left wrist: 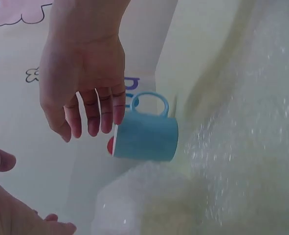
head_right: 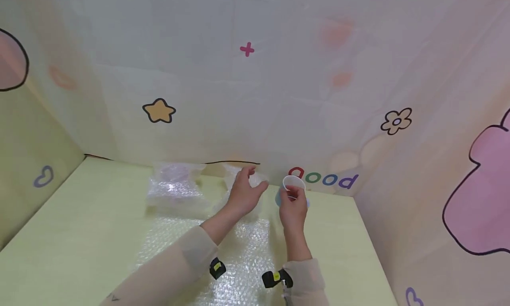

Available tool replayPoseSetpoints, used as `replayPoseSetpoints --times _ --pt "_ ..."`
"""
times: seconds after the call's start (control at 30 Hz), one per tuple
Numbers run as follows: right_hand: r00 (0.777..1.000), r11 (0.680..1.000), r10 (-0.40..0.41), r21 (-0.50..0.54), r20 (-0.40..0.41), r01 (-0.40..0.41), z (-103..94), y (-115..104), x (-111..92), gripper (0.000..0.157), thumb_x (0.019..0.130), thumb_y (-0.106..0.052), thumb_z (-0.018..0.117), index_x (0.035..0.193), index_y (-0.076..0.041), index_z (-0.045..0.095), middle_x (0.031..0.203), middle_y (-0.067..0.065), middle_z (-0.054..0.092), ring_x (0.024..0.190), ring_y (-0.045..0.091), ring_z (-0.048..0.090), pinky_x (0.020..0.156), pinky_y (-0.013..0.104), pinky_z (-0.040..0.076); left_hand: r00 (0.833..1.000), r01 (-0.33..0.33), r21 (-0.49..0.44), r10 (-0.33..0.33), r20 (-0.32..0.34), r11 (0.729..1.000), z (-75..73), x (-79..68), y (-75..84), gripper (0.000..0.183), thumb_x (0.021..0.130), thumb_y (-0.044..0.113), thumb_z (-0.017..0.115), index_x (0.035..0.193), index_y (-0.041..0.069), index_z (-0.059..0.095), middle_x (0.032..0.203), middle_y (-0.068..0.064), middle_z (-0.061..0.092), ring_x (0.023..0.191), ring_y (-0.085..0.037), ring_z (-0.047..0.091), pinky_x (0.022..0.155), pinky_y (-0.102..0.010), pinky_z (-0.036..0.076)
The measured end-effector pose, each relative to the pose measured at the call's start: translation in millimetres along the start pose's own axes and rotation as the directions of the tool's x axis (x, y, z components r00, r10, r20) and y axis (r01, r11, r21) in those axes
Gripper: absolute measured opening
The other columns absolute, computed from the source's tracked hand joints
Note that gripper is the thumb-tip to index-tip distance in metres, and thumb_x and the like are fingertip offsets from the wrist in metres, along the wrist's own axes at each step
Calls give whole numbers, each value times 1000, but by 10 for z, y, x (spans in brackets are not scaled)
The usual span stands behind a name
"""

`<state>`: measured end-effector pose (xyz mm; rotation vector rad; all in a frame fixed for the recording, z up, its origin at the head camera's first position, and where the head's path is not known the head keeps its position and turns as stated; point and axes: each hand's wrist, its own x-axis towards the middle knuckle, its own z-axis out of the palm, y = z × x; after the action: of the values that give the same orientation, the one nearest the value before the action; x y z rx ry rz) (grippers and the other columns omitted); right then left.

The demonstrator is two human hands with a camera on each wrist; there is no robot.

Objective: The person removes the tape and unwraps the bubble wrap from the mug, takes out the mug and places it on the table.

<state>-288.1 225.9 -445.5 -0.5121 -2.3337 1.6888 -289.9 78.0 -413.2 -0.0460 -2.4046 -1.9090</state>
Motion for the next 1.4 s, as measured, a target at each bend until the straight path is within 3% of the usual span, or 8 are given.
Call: replayPoseSetpoints --times 0.17,0.33,0.57,0.7,1.0,1.23,1.4 --pt "997 999 -26 -34 72 29 153 -42 6 39 103 -28 62 134 -6 54 128 16 58 112 26 55 88 30 49 993 36 23 -34 -112 999 -164 83 -30 69 97 39 66 152 5 40 150 -17 45 137 -36 47 111 -50 45" --pt "995 997 -34 -69 94 41 279 -55 8 41 102 -30 64 133 -5 54 123 17 59 106 26 57 80 26 45 980 141 45 -133 -146 989 -256 169 -120 80 98 44 66 156 1 31 156 -23 33 144 -42 36 112 -54 42" --pt "986 991 -15 -132 163 37 450 -9 21 55 102 -37 64 142 -2 50 131 22 56 112 33 58 91 39 51 955 285 90 -275 -110 954 -298 218 -266 100 98 53 63 163 -4 12 165 -28 21 155 -44 23 122 -57 32" --pt "980 989 28 -148 198 2 532 22 17 64 102 -42 62 148 -1 45 139 25 54 123 39 57 103 52 50 938 344 99 -336 -90 934 -291 237 -357 104 98 57 61 163 -5 9 166 -30 21 155 -44 25 124 -57 30" --pt "966 989 72 -143 249 -37 678 77 32 72 103 -45 59 151 4 38 150 30 47 136 45 50 113 58 44 940 341 201 -333 -75 918 -260 277 -537 92 103 50 55 158 -13 17 152 -35 39 141 -49 44 117 -57 39" --pt "943 983 115 -170 312 -64 703 109 85 74 104 -47 52 157 1 33 161 27 38 148 47 39 120 62 34 941 331 203 -339 4 922 -278 305 -541 85 107 44 50 157 -15 17 156 -35 41 144 -48 43 119 -56 38" --pt "923 984 142 -155 357 -92 700 126 135 72 105 -48 49 158 -3 33 163 25 37 151 47 35 122 64 29 942 315 222 -333 46 923 -291 322 -535 75 108 41 48 153 -15 29 153 -33 46 143 -47 46 118 -56 40"
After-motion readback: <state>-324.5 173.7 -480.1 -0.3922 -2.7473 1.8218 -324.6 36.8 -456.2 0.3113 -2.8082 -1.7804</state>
